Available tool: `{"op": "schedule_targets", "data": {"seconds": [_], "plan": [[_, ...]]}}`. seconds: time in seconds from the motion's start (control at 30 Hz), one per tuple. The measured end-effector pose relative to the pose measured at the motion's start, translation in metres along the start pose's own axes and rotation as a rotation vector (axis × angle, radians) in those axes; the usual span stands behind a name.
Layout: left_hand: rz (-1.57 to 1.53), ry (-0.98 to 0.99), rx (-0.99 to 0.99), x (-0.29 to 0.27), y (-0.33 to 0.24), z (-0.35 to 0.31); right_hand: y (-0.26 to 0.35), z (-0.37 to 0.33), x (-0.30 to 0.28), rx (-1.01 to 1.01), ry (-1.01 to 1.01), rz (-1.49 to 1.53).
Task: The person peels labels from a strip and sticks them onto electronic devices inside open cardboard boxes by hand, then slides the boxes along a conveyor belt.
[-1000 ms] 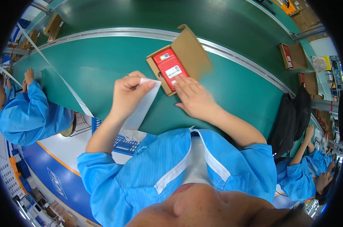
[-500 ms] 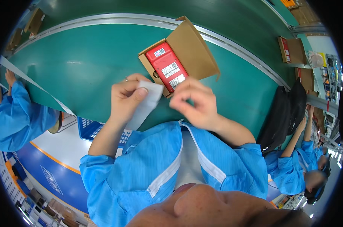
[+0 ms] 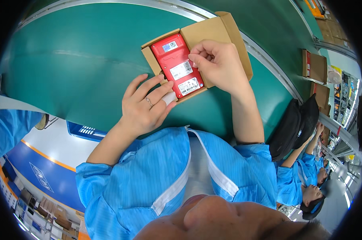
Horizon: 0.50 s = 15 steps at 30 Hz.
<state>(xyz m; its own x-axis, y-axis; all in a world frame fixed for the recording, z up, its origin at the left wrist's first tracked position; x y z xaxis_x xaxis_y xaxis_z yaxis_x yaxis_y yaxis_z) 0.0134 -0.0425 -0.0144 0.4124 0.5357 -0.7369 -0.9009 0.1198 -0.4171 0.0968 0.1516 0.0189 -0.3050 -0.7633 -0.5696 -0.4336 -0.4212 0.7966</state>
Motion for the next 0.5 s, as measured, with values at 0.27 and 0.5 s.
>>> {"op": "schedule_targets", "data": {"seconds": [0.27, 0.5], "plan": [[-0.017, 0.047, -0.017, -0.0042, 0.0027, 0.0019, 0.0048, 0.003, 0.0026, -0.025, 0.053, -0.046], [-0.01, 0.034, -0.035, -0.0037, 0.0047, -0.0002, 0.0086, 0.002, 0.0063, -0.08, 0.063, -0.076]]}}
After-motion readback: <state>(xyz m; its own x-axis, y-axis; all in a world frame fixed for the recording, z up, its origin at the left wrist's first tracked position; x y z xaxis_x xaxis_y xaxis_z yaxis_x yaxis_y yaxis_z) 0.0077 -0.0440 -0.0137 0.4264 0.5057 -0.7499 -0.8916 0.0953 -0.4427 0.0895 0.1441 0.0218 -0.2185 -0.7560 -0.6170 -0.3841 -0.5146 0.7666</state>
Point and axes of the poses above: each hand's wrist, its own z-axis towards the middle knuckle, its own x-axis out of the palm, y = z × x, the point moved 1 cm from there along z, towards the middle knuckle, and after that the axes turned 3 degrees about x, right-handed, at the moved point
